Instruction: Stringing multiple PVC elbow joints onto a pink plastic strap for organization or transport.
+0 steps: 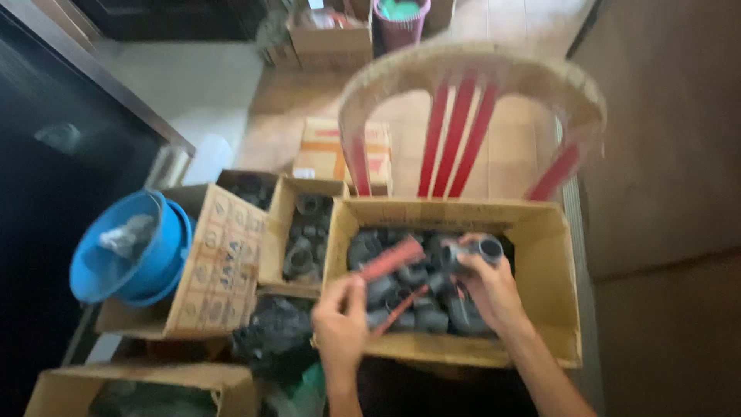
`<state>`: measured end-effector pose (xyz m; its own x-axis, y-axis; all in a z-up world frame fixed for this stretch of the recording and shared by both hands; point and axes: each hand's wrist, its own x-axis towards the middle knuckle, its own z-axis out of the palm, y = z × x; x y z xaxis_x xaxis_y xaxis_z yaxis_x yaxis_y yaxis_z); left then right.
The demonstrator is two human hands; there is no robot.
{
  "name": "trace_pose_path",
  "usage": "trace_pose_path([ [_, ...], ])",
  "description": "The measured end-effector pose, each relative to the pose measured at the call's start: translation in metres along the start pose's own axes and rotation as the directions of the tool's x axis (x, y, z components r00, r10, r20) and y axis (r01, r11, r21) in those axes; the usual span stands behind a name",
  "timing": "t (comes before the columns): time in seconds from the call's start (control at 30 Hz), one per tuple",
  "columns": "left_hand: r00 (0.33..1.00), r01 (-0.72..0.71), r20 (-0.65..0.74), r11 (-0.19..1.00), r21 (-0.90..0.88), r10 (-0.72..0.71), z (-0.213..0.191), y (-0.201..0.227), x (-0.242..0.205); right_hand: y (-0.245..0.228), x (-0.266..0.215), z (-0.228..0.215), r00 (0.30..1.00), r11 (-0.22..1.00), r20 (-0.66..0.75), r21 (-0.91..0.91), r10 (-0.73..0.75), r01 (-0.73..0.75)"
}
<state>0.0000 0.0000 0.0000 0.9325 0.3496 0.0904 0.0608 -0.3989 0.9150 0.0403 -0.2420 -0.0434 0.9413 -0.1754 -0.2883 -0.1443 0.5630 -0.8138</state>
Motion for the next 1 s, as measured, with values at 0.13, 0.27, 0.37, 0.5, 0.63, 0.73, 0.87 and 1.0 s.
trace_pose_path([
  [0.13, 0.980, 0.198, 0.036, 0.958, -0.209, -0.195, -0.003, 0.022, -0.001, -0.009, -0.010, 0.013, 0.998, 0.995, 0.053, 0.094, 0.030, -0.035],
  [0.27, 0.990, 0.075, 0.129, 0.981, -0.181, -0.052, 0.012, 0.029, -0.005, -0.012, -0.009, 0.017, 0.992, 0.992, 0.113, 0.110, 0.053, -0.066],
  [0.37, 0.973, 0.060, 0.230, 0.984, -0.166, -0.020, 0.015, 0.035, -0.009, -0.014, -0.009, 0.014, 0.992, 0.988, 0.110, 0.137, 0.059, -0.074],
  [0.5, 0.968, -0.161, 0.184, 0.985, -0.057, 0.169, 0.010, 0.039, -0.012, -0.018, -0.009, 0.016, 0.986, 0.979, 0.115, 0.154, 0.117, -0.134],
  [0.63, 0.950, -0.212, 0.239, 0.977, 0.023, 0.200, 0.007, 0.047, -0.010, -0.021, -0.014, 0.020, 0.986, 0.989, 0.135, 0.101, 0.097, -0.111],
  [0.73, 0.932, -0.285, 0.235, 0.959, 0.007, 0.275, 0.011, 0.047, -0.006, -0.019, -0.012, 0.021, 0.983, 0.992, 0.159, 0.080, 0.087, -0.100],
  [0.87, 0.877, -0.339, 0.348, 0.940, -0.043, 0.332, 0.025, 0.045, 0.001, -0.010, -0.014, 0.024, 0.981, 0.989, 0.179, -0.142, 0.070, -0.045],
  [1.0, 0.876, -0.263, 0.358, 0.942, -0.208, 0.324, 0.061, 0.014, 0.004, 0.002, -0.011, 0.023, 0.965, 0.949, 0.263, -0.298, -0.024, 0.105],
])
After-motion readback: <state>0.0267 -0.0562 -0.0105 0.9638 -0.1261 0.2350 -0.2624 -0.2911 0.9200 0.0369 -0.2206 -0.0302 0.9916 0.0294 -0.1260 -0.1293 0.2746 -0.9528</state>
